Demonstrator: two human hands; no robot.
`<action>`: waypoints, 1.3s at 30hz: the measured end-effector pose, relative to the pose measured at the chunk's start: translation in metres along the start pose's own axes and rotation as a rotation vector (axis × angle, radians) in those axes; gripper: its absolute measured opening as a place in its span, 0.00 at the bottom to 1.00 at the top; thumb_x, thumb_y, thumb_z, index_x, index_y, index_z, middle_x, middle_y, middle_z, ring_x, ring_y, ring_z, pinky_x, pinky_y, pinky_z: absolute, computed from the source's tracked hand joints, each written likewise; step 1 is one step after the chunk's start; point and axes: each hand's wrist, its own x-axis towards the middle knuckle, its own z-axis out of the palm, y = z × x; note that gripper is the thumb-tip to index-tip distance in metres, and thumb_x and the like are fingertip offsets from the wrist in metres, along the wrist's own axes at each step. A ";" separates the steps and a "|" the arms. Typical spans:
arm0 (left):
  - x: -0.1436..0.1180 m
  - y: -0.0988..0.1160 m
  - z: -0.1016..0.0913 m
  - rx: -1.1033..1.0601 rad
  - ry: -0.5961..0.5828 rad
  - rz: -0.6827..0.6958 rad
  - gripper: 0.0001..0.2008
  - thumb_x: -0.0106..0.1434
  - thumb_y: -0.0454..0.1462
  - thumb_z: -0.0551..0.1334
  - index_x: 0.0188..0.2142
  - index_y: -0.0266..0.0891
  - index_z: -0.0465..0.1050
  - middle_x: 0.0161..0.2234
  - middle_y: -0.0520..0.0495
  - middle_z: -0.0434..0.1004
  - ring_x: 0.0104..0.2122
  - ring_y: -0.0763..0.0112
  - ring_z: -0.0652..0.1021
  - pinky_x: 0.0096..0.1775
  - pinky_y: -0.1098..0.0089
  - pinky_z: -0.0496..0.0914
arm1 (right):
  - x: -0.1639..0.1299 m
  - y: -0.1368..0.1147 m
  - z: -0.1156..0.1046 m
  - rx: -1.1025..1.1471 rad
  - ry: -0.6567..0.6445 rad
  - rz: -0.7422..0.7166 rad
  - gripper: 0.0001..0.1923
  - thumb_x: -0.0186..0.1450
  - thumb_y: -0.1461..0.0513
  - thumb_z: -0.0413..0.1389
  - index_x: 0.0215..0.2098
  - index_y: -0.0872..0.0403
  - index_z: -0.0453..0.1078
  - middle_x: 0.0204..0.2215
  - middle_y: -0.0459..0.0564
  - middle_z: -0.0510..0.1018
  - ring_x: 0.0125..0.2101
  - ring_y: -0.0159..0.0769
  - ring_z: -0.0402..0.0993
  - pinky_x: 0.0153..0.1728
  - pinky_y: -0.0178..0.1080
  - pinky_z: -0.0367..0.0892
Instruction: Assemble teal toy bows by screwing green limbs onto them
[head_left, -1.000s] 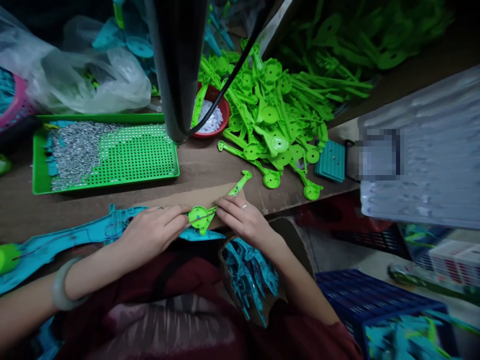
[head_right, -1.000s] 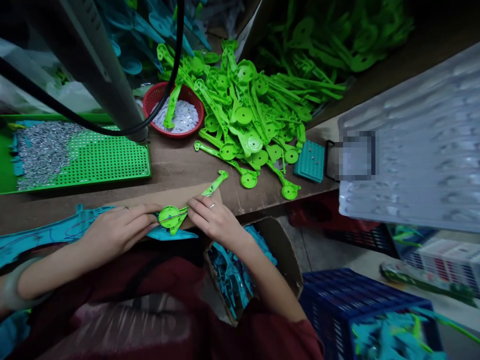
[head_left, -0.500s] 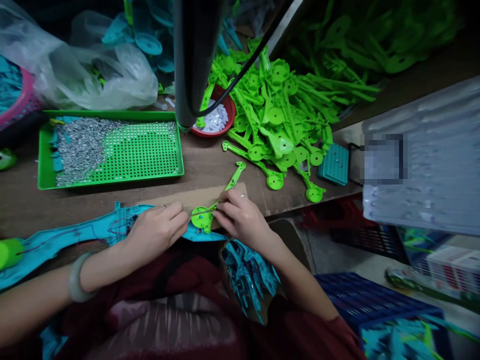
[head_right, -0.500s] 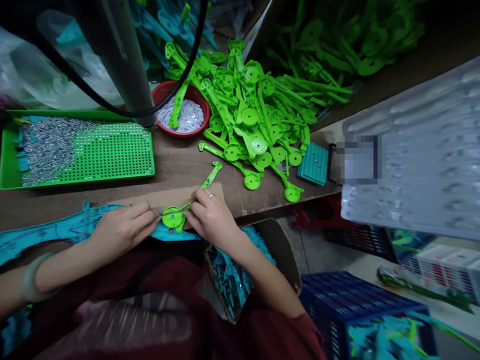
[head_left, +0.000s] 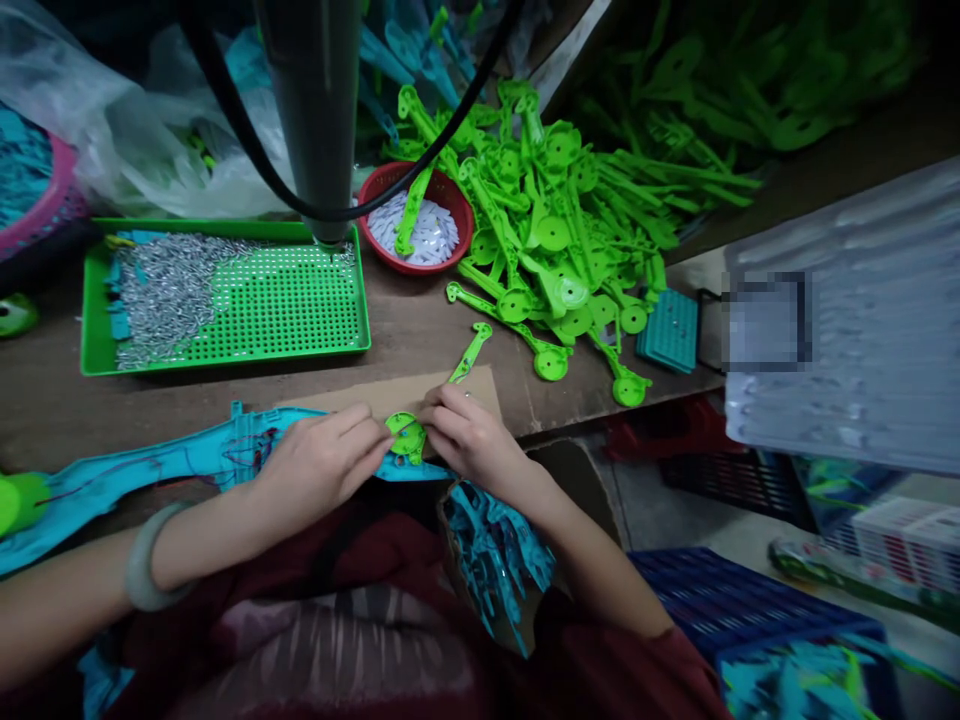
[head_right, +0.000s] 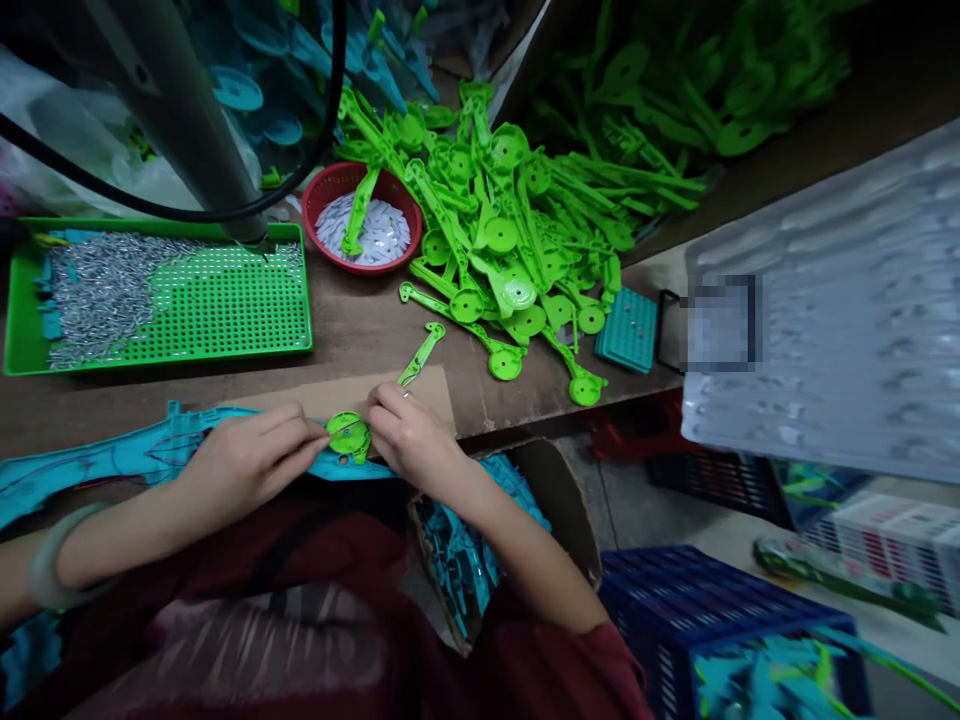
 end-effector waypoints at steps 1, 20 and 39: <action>0.000 0.003 0.001 -0.023 -0.004 0.026 0.13 0.73 0.37 0.51 0.36 0.37 0.71 0.28 0.51 0.70 0.27 0.72 0.73 0.27 0.70 0.64 | -0.001 0.000 -0.001 0.028 0.005 0.002 0.07 0.70 0.67 0.49 0.40 0.58 0.69 0.39 0.56 0.72 0.40 0.37 0.70 0.42 0.40 0.71; 0.032 -0.019 -0.022 -0.153 -0.473 -0.181 0.08 0.64 0.32 0.58 0.30 0.37 0.75 0.28 0.48 0.78 0.29 0.68 0.77 0.31 0.70 0.64 | 0.011 -0.012 -0.003 -0.240 -0.165 -0.244 0.09 0.71 0.67 0.48 0.41 0.56 0.71 0.36 0.53 0.72 0.39 0.40 0.61 0.35 0.39 0.62; 0.028 -0.047 -0.045 -0.358 -0.499 -0.063 0.10 0.66 0.34 0.58 0.30 0.36 0.74 0.27 0.51 0.74 0.28 0.74 0.74 0.31 0.74 0.64 | 0.017 -0.031 0.018 -0.318 -0.047 -0.154 0.09 0.71 0.66 0.48 0.40 0.56 0.71 0.32 0.52 0.72 0.35 0.40 0.61 0.33 0.41 0.58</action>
